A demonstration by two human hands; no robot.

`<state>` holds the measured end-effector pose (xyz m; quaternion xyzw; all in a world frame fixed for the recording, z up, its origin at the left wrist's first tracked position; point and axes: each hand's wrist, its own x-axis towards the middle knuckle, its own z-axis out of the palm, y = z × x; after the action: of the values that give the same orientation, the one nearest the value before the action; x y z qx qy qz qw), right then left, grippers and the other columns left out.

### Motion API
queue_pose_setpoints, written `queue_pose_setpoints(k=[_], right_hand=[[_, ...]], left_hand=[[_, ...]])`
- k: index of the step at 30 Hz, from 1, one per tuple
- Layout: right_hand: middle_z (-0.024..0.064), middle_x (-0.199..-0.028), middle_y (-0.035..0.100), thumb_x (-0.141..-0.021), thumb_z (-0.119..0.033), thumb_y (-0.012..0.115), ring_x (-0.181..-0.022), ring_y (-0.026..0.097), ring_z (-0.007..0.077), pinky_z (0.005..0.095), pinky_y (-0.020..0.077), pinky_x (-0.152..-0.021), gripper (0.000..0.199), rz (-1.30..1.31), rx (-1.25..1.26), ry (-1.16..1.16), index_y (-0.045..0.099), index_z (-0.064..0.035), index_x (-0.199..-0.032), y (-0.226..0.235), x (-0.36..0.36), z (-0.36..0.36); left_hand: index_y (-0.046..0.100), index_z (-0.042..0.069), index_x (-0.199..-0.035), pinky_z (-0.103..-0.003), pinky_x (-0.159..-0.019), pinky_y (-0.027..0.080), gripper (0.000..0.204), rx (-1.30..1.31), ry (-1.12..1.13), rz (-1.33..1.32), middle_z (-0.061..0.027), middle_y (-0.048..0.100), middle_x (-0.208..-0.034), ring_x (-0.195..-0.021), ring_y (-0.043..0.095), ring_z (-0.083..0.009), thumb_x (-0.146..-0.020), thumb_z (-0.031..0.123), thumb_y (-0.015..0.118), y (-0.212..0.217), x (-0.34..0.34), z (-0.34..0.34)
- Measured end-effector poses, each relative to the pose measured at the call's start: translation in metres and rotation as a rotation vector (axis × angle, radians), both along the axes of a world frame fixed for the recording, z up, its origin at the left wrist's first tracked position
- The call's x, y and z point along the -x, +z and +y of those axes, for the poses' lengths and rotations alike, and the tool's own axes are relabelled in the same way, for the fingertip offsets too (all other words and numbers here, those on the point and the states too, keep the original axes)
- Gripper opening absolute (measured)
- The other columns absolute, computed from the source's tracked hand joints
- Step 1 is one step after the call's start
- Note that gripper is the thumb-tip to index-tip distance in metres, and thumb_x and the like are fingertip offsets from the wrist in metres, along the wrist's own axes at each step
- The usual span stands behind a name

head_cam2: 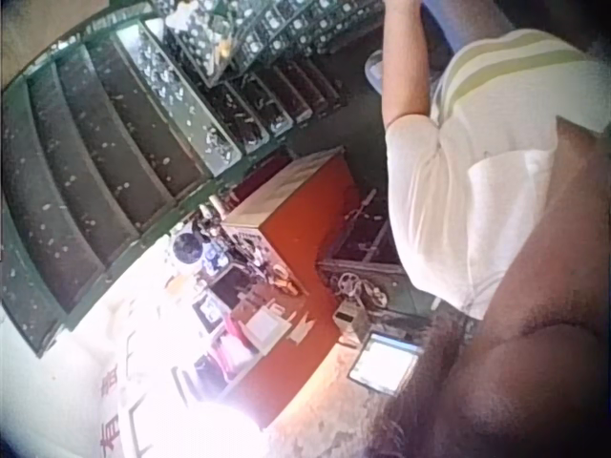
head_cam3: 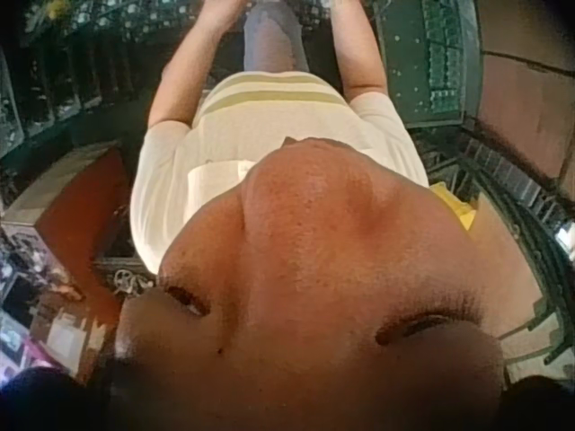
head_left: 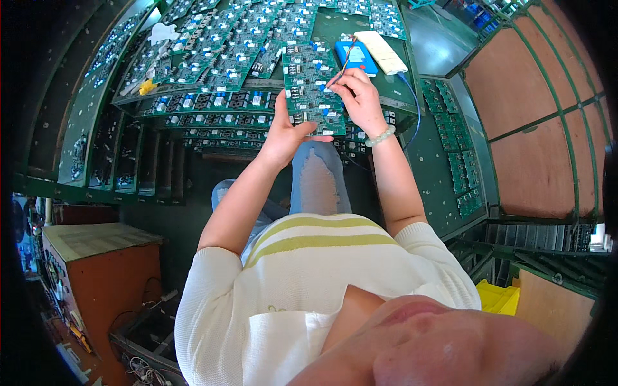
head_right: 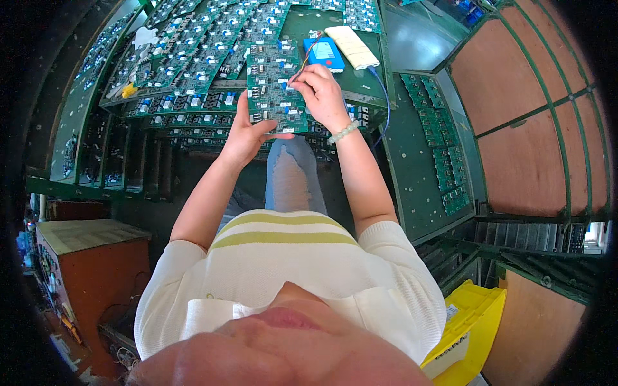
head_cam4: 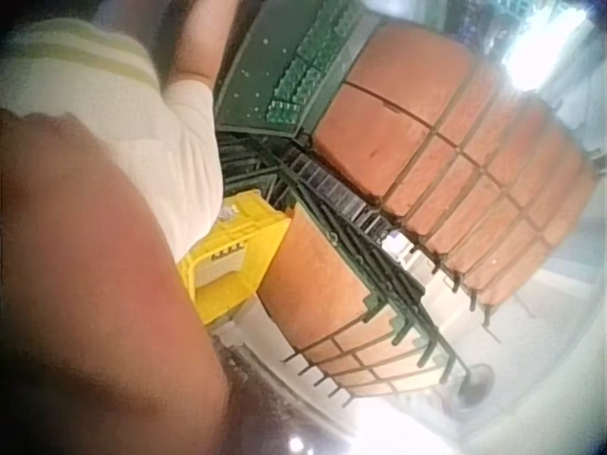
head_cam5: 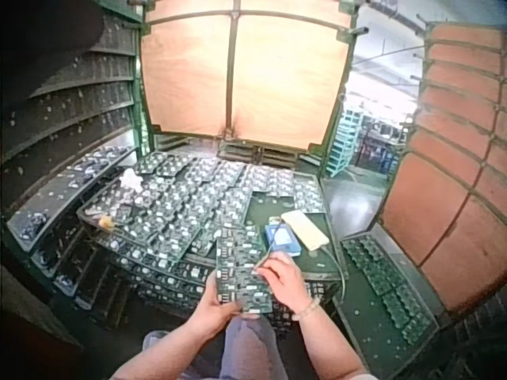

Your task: Inspecting and organizing green printed circuit boards at an assembly station.

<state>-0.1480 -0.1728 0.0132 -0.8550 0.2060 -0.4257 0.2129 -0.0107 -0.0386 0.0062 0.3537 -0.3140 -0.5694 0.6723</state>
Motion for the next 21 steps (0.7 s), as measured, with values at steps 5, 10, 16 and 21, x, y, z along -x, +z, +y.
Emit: queue_pose_setpoints(k=[5, 10, 16, 21], right_hand=[[0.0066, -0.090, 0.059, -0.082, -0.005, 0.065, -0.084, 0.059, 0.0201, 0.0286, 0.0464, -0.074, 0.004, 0.048, 0.050, 0.003, 0.066, -0.0023, -0.083, -0.001, 0.006, 0.000], [0.0086, -0.094, 0.061, -0.075, -0.009, 0.074, -0.092, 0.060, 0.0198, 0.0287, 0.0505, -0.071, 0.021, -0.066, -0.106, -0.119, 0.065, -0.0015, -0.092, 0.015, 0.012, 0.028], [0.0079, -0.113, 0.059, -0.085, -0.016, 0.058, -0.104, 0.054, 0.0225, 0.0369, 0.0416, -0.092, 0.020, -0.970, 0.857, -0.210, 0.061, -0.0078, -0.103, 0.132, 0.078, 0.133], [0.0125, -0.122, 0.055, -0.091, -0.016, 0.054, -0.116, 0.048, 0.0275, 0.0436, 0.0336, -0.101, 0.033, -0.903, 1.428, 0.399, 0.053, -0.0005, -0.119, 0.183, 0.112, 0.207]], left_hand=[[0.009, 0.018, -0.139, -0.050, -0.076, 0.058, 0.079, 0.009, -0.004, 0.007, -0.0143, 0.042, -0.128, -0.109, 0.055, -0.0296, -0.078, -0.017, 0.046, -0.005, 0.006, 0.002], [0.011, 0.018, -0.138, -0.050, -0.077, 0.058, 0.077, 0.026, -0.002, -0.001, -0.0144, 0.042, -0.128, -0.108, 0.056, -0.0301, -0.078, -0.017, 0.045, -0.003, 0.007, 0.004], [0.001, 0.020, -0.143, -0.049, -0.077, 0.057, 0.086, 0.067, -0.061, 0.016, -0.0156, 0.040, -0.133, -0.109, 0.056, -0.0319, -0.078, -0.015, 0.047, -0.011, 0.011, 0.002], [0.012, 0.019, -0.141, -0.051, -0.076, 0.057, 0.080, 0.059, -0.002, 0.054, -0.0151, 0.044, -0.130, -0.108, 0.056, -0.0331, -0.079, -0.015, 0.048, -0.019, 0.008, 0.011]])
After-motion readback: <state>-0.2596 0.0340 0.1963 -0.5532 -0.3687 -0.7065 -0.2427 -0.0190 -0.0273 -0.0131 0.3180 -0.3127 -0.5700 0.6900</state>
